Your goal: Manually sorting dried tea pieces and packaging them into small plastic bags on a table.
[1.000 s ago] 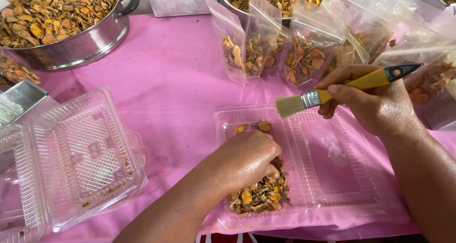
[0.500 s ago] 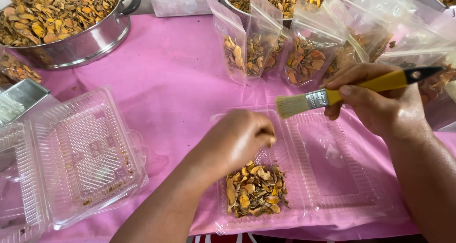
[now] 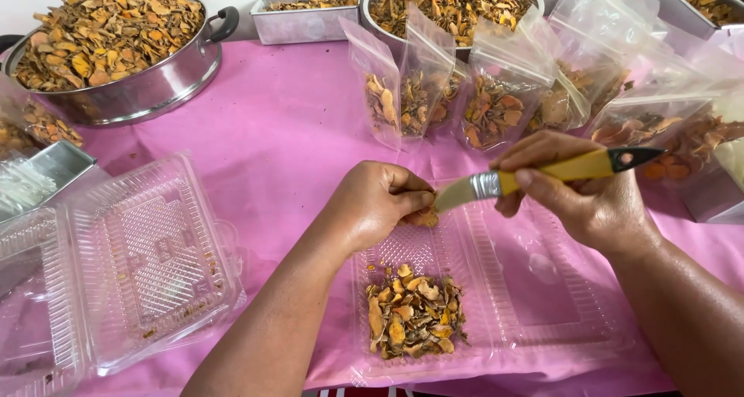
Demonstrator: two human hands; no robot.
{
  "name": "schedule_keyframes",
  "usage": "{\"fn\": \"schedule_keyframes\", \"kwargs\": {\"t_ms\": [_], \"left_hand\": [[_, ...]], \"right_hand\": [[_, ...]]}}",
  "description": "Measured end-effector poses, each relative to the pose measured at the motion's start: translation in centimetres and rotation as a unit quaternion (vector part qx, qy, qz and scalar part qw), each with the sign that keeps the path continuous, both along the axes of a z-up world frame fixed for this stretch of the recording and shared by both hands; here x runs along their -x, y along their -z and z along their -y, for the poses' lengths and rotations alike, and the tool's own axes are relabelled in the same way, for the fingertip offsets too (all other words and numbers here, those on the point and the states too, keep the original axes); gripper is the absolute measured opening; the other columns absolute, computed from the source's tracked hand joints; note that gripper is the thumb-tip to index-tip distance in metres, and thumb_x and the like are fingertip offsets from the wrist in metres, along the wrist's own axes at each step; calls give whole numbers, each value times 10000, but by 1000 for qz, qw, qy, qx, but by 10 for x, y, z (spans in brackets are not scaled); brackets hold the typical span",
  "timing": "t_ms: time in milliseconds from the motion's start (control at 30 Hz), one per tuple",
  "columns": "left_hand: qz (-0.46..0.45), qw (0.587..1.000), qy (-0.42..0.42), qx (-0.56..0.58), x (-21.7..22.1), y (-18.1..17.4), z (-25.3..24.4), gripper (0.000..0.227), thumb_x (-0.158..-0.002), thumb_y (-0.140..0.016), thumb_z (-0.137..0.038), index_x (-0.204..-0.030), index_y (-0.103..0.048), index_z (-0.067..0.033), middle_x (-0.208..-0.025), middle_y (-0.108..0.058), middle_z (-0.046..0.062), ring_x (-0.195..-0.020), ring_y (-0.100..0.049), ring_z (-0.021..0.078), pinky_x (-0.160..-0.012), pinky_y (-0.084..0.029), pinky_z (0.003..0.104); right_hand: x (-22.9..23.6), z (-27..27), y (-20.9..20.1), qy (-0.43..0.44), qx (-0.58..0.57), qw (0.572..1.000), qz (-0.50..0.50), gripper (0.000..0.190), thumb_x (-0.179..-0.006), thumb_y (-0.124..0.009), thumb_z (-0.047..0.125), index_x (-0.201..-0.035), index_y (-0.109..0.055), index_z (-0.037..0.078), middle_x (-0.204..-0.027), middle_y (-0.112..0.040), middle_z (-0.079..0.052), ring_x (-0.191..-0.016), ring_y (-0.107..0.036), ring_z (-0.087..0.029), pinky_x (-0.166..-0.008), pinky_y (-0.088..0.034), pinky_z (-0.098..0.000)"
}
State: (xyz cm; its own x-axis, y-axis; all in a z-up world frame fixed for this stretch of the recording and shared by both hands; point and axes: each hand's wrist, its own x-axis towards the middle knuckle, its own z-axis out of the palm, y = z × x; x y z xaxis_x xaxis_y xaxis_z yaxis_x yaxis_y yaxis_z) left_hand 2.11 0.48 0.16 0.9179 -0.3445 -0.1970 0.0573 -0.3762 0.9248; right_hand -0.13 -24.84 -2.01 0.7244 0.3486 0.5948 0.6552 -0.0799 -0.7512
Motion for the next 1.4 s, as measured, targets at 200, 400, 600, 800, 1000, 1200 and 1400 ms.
{"fn": "schedule_keyframes", "kwargs": {"t_ms": [200, 400, 600, 800, 1000, 1200, 1400], "left_hand": [[31, 999, 16, -15, 1, 8, 1, 131, -914, -713, -62, -1013, -783, -13, -907, -818, 113, -757, -793, 168, -747, -657, 251], [175, 962, 44, -203, -12, 36, -1, 231, -929, -631, 2, -1105, -763, -69, -1050, -787, 102, -823, -779, 208, -738, -651, 289], [122, 944, 168, -255, 15, 4, -1, 449, -924, -545, 72, -1310, -670, -121, -1341, -654, 151, -1235, -656, 274, -1125, -478, 369], [103, 880, 308, -347, 48, -4, 6, 363, -896, -562, 139, -639, -439, -86, -655, -471, 13, -566, -509, 128, -542, -463, 333], [157, 864, 316, -360, 43, 10, 6, 380, -606, -430, 189, -606, -256, -148, -613, -179, -17, -564, -203, 132, -511, -189, 366], [168, 911, 262, -272, 35, 12, -4, 143, -933, -696, -37, -824, -665, -125, -839, -697, 8, -756, -675, 120, -699, -601, 271], [92, 974, 129, -162, 26, -6, -6, 45, -927, -695, -70, -956, -724, -88, -1008, -786, 67, -711, -737, 137, -578, -605, 230]], "right_hand": [[-14, 9, 7, 38, -124, 991, -18, 240, -978, -661, 165, -1038, -651, -67, -945, -687, -250, -656, -737, -289, -580, -679, -311], [-7, 7, 4, 47, -90, 995, -23, 193, -967, -640, 96, -1044, -656, -81, -1013, -672, -244, -686, -746, -312, -638, -690, -330], [-11, 14, 6, 43, -109, 992, -41, 186, -975, -659, 117, -1066, -668, -45, -961, -678, -204, -701, -736, -293, -662, -682, -328], [-9, 10, 5, 50, -80, 995, -35, 175, -965, -644, 100, -1067, -666, -41, -1035, -664, -210, -700, -742, -303, -667, -683, -331], [-10, 11, 6, 45, -76, 995, -36, 183, -971, -642, 104, -1072, -670, -46, -1011, -670, -193, -715, -745, -285, -675, -691, -328], [-15, 15, 8, 18, -79, 997, 4, 221, -968, -656, 163, -1072, -660, -32, -1020, -695, -230, -668, -750, -257, -603, -685, -287], [-1, 13, 0, -88, -138, 986, 25, 138, -998, -676, 139, -1083, -701, 33, -1130, -733, -158, -796, -790, -184, -680, -731, -215]]}}
